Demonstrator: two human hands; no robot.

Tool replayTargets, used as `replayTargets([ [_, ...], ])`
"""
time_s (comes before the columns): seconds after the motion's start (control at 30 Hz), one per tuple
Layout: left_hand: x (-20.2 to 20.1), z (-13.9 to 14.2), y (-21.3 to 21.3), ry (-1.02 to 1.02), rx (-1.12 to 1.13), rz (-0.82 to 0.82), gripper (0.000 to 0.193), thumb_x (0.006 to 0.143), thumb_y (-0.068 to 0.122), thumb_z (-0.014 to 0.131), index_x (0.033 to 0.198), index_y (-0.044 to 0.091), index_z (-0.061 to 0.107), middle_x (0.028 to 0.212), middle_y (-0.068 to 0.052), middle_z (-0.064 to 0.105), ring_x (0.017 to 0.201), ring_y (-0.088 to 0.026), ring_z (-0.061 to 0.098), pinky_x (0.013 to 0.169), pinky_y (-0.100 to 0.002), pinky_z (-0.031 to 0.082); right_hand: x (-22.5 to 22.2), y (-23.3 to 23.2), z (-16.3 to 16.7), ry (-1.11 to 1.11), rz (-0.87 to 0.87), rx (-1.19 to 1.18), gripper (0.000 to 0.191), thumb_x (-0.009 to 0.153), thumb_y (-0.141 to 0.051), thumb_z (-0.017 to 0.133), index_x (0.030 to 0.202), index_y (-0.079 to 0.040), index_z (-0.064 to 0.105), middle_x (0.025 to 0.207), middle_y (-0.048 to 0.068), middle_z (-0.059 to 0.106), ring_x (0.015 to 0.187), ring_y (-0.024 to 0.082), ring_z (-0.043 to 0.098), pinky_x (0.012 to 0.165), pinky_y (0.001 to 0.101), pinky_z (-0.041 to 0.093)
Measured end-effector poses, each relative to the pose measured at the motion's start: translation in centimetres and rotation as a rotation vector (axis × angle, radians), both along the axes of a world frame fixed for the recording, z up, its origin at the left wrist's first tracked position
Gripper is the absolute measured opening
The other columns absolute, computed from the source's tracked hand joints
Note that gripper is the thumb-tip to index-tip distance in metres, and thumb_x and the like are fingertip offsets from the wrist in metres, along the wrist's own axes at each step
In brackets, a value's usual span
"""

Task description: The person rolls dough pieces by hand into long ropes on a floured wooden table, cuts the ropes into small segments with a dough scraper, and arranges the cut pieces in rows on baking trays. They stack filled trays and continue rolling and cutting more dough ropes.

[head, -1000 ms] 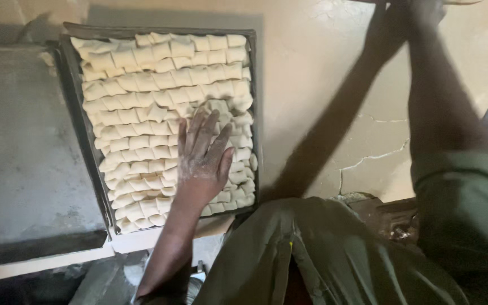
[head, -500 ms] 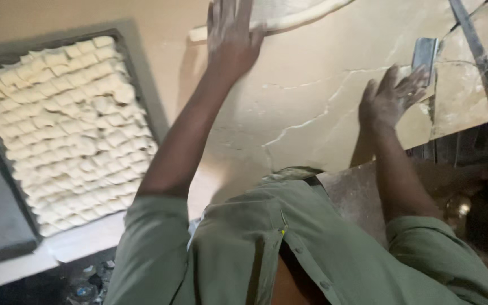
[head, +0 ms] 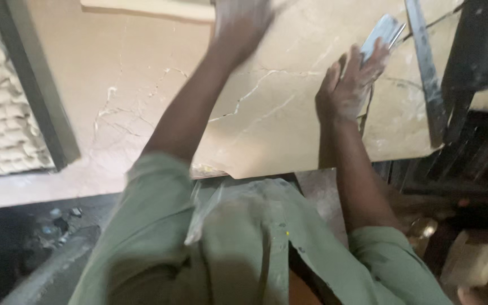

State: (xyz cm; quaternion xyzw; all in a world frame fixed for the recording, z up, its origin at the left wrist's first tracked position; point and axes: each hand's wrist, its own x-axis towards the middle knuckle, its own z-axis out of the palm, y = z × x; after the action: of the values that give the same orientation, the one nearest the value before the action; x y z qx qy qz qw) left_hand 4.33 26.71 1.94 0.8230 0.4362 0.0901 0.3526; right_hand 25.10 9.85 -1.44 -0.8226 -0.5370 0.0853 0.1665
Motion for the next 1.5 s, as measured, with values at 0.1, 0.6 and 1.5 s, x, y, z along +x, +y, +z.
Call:
replayTargets([
  [0.1,-2.7,-0.4,-8.8,0.349,0.185,-0.136,0.069,0.104,0.043,0.050,0.166,0.029,0.025,0.172,-0.008,0.012,0.154,-0.046,0.003,0.120,-0.076,0.003,-0.7,-1.9,-0.1,0.071,0.156,0.042,0.042,0.115,-0.018,0.044,0.151,0.003,0.044,0.172,0.036,0.010,0.164,0.051,0.006,0.136,0.0651,0.005],
  [0.6,-18.9,-0.6,-1.7,0.517,0.312,-0.076,0.067,0.109,0.045,0.042,0.168,0.020,0.023,0.173,-0.009,0.017,0.159,-0.038,0.014,0.123,-0.074,0.011,-18.3,14.4,5.1,-0.075,0.389,-0.328,0.059,0.107,-0.050,0.043,0.159,-0.021,0.036,0.165,0.027,0.020,0.150,0.057,0.014,0.114,0.0789,0.004],
  [1.5,-31.5,-2.6,-4.8,0.483,0.286,0.057,0.061,0.121,0.042,0.039,0.170,0.014,0.018,0.180,-0.012,0.016,0.170,-0.036,0.011,0.130,-0.076,-0.006,-27.2,8.9,2.1,-0.227,0.163,-0.492,0.064,0.119,-0.045,0.031,0.168,-0.003,0.025,0.168,0.032,0.022,0.152,0.055,0.024,0.120,0.0733,0.014],
])
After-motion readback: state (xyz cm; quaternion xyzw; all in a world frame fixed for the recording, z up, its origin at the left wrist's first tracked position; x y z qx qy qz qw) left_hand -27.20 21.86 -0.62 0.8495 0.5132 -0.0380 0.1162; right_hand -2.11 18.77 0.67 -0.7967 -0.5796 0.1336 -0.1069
